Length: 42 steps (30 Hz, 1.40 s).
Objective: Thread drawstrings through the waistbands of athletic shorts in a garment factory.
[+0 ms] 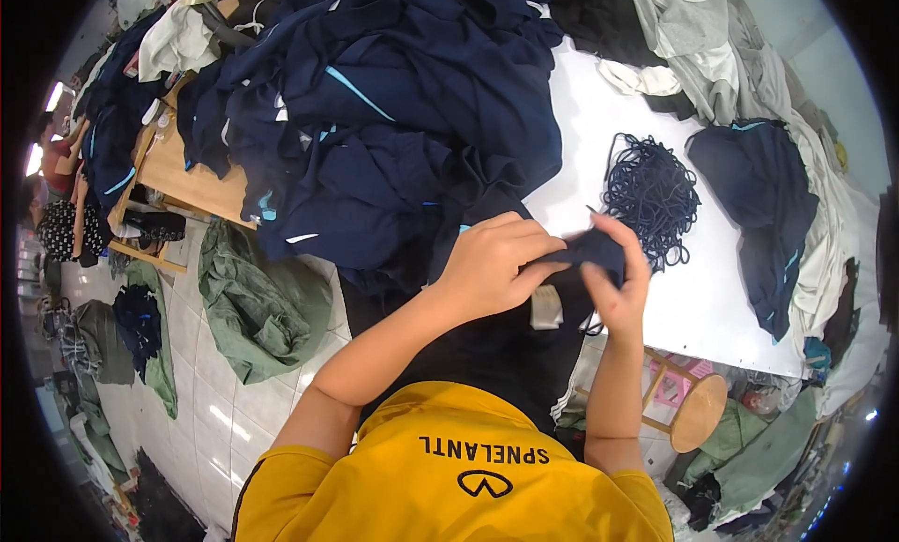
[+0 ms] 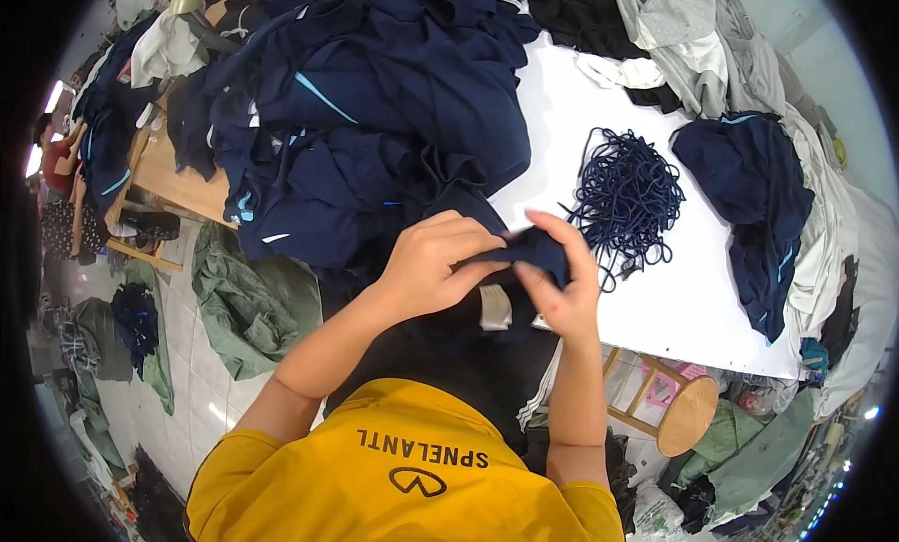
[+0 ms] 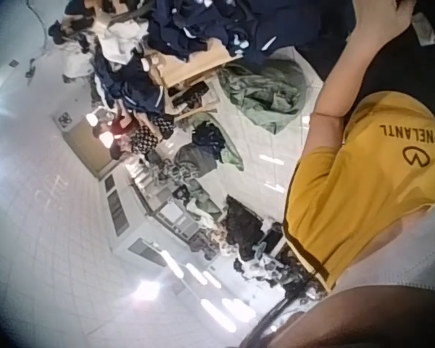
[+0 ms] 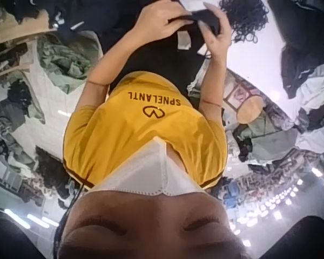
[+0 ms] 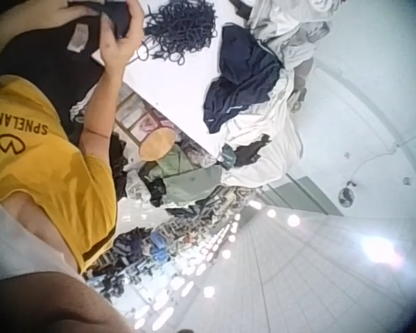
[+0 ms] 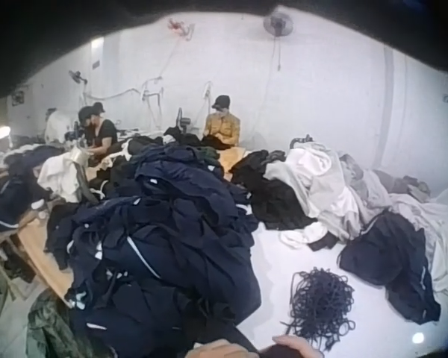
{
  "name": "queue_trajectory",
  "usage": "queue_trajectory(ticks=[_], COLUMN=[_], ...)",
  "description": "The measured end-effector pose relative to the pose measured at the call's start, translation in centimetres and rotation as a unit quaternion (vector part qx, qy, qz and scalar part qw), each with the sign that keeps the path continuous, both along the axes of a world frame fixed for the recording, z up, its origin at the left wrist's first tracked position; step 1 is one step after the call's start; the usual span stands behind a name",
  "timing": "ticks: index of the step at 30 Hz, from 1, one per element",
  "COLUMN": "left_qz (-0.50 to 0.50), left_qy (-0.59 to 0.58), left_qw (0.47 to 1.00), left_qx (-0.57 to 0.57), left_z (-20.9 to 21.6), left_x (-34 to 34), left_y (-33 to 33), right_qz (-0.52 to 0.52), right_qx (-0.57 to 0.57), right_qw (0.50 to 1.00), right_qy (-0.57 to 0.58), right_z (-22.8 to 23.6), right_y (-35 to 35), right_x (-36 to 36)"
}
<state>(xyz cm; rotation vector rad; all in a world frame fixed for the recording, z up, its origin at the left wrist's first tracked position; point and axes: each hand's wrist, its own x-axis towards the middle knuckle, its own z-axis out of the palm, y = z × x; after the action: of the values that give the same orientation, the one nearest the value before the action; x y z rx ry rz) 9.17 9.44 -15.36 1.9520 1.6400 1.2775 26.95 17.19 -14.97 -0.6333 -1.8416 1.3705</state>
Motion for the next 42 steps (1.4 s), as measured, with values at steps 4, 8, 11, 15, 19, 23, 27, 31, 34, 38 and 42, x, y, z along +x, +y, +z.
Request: queue_trajectory(ticks=[4,8,11,15,19,23,27,31,34,38,42], left_qz=[-0.026,-0.127,-0.162,-0.204,-0.211,-0.166,-0.148,-0.175,-0.218,-0.204,-0.212], left_qy=[-0.046,-0.185,-0.287,-0.429,-0.418,-0.423,-0.487,-0.514,-0.482,-0.489,-0.498], left_qw=[0.989,0.92,0.887,0.81,0.812,0.814,0.777,0.758,0.765,0.748,0.737], left_qx=[-0.138,-0.321,-0.325,-0.345,-0.349,-0.362,-0.37,-0.362,-0.369,-0.399,-0.405], left_z=[-3.6,-4.6,-5.7,-5.7,-5.4,-5.8,-4.6,-3.9,-4.6,-5.3,-3.3], left_x=[-0.1,-0.3,0.6,0.9,1.9,2.3,2.4,2.0,2.0,1.8,2.6], left_y=[-1.3,-2.9,-3.6,-4.4,-4.5,-4.8,-4.3,-3.2,-3.2,-3.6,-3.6], right_qz=[-0.185,-0.275,-0.295,-0.235,-0.22,-0.25,-0.305,-0.431,-0.422,-0.297,-0.244], right_qx=[-0.038,-0.032,-0.006,-0.035,-0.041,0.009,0.157,0.208,0.153,0.107,0.086], right_qw=[0.982,0.961,0.955,0.971,0.972,0.966,0.935,0.876,0.893,0.944,0.955], right_qy=[0.016,0.03,0.028,-0.03,-0.066,-0.066,-0.084,-0.061,-0.02,-0.089,-0.147], right_z=[-1.6,-1.7,-1.9,-2.0,-2.9,-2.5,-2.1,-2.5,-2.0,-0.8,-0.1], right_y=[1.8,2.1,1.6,1.6,0.7,-0.7,-1.6,-1.9,-1.9,-1.4,-0.1], right_x=[2.6,3.3,3.1,2.8,2.1,1.8,2.9,3.8,3.5,4.2,3.7])
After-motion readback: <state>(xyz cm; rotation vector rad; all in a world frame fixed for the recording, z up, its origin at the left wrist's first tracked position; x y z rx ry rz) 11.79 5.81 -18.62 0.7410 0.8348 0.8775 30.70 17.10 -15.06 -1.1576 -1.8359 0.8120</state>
